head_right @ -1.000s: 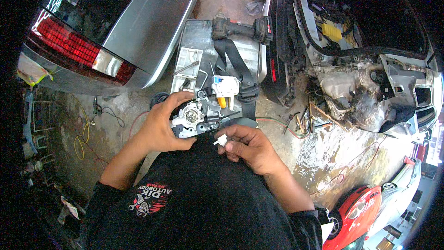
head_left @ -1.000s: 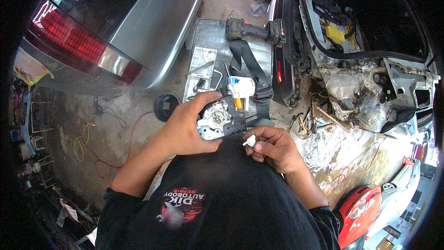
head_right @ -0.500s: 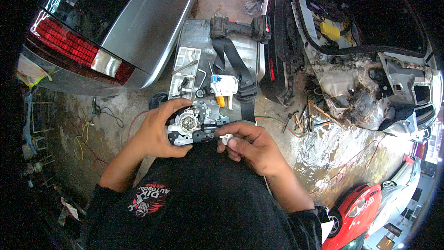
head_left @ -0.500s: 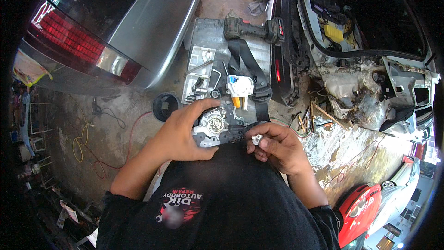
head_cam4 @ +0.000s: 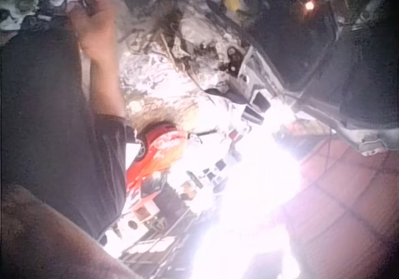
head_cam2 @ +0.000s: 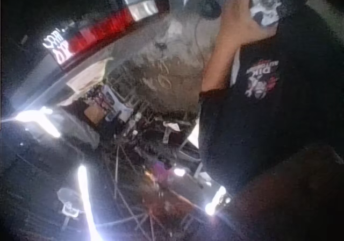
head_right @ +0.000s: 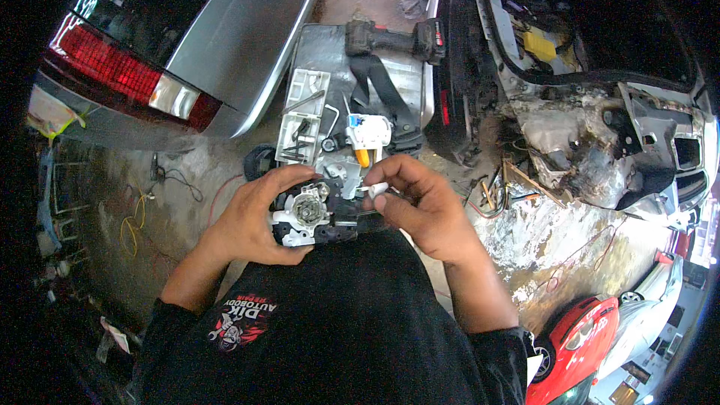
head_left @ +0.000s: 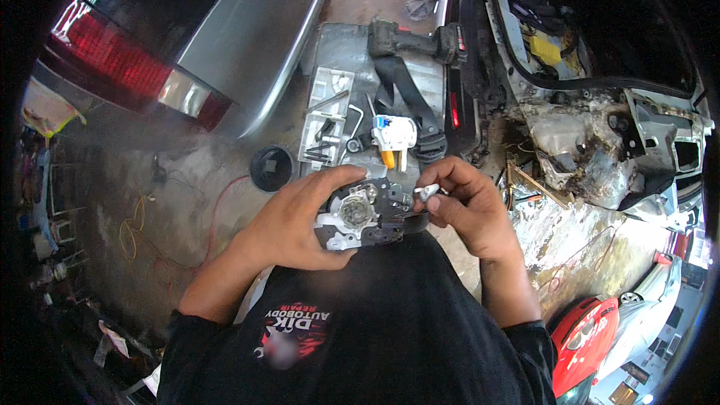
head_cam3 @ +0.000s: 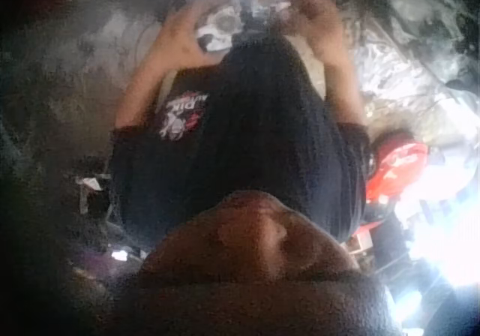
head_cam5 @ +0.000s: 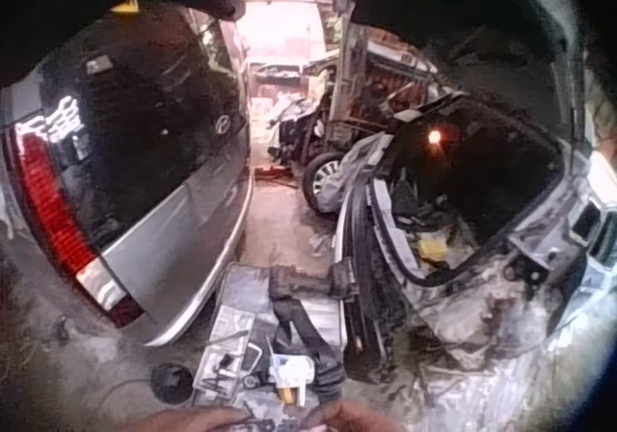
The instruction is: The person holds a seatbelt retractor mechanism and repeatedly threads the seatbelt webbing through its internal components. They pull the webbing through, reposition the mechanism, and continue the threading process without using additional tools.
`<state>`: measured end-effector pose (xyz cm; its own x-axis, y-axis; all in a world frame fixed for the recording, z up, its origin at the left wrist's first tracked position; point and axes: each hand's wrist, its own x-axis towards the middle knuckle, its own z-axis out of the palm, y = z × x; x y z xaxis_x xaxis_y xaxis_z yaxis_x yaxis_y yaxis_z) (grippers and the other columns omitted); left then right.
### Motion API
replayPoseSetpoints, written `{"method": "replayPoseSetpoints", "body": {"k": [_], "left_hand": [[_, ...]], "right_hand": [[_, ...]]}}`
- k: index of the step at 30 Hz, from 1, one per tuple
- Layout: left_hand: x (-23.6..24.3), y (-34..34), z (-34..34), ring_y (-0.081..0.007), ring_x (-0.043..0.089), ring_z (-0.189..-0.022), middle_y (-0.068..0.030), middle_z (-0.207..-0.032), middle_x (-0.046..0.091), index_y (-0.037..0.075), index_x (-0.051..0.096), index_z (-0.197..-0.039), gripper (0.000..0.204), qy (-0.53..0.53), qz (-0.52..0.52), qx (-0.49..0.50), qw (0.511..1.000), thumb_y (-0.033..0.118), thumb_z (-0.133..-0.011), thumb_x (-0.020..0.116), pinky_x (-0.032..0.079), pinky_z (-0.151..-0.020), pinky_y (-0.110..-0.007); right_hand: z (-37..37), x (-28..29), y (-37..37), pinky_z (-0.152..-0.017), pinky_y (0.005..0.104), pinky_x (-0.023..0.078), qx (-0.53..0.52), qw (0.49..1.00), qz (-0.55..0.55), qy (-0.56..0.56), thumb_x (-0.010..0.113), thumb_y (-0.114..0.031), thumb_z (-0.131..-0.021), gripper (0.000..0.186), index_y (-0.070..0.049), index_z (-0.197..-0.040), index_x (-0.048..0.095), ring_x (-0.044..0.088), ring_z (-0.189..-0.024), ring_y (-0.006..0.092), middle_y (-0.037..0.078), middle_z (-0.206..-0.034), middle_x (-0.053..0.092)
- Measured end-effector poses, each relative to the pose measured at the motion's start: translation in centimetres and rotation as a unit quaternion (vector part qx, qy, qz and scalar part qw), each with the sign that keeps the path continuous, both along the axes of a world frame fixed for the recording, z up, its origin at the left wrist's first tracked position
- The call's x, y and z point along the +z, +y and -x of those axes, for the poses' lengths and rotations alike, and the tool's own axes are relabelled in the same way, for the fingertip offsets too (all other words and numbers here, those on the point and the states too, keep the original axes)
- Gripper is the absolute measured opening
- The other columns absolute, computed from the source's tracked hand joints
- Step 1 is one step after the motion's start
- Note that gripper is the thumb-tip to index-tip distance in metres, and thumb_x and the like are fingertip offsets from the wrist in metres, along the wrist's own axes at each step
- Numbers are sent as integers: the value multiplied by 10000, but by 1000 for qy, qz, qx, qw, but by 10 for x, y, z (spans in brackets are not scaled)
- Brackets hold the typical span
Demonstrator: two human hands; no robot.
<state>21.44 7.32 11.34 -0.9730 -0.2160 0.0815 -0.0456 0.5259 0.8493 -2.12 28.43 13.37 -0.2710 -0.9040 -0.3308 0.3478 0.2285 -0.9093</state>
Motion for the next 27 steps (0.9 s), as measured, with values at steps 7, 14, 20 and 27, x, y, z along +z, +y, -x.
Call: {"method": "replayPoseSetpoints", "body": {"k": [7,14,20,27], "left_hand": [[2,0,0,-373,721,-1332,-207,-1472,685,1,569,-1529,997,-15,2,3,1000,269,-667,991,562,-1152,-451],[1,2,0,-376,729,-1311,-211,-1450,693,6,568,-1521,974,-11,-4,0,1000,247,-677,991,569,-1137,-451],[4,3,0,-394,733,-1293,-215,-1427,700,20,563,-1521,957,-17,0,-7,1000,217,-684,984,576,-1115,-459],[4,4,1,-408,733,-1279,-218,-1427,704,26,559,-1535,975,0,22,-21,1000,217,-682,990,579,-1108,-474]], "right_hand": [[2,8,-12,-971,291,531,15,999,3,32,750,37,-1030,251,-24,-1255,660,661,-1127,106,16,-1133,718],[-5,5,-21,-925,287,519,36,992,-5,118,772,-3,-1029,199,-43,-1211,703,629,-1048,83,7,-1113,734],[-11,3,-20,-890,326,547,36,956,10,292,822,-44,-982,255,-42,-1209,705,711,-991,168,94,-1067,745],[-25,5,-24,-845,389,578,21,920,0,391,859,-62,-946,268,-48,-1176,721,755,-974,295,134,-1061,750]]}}
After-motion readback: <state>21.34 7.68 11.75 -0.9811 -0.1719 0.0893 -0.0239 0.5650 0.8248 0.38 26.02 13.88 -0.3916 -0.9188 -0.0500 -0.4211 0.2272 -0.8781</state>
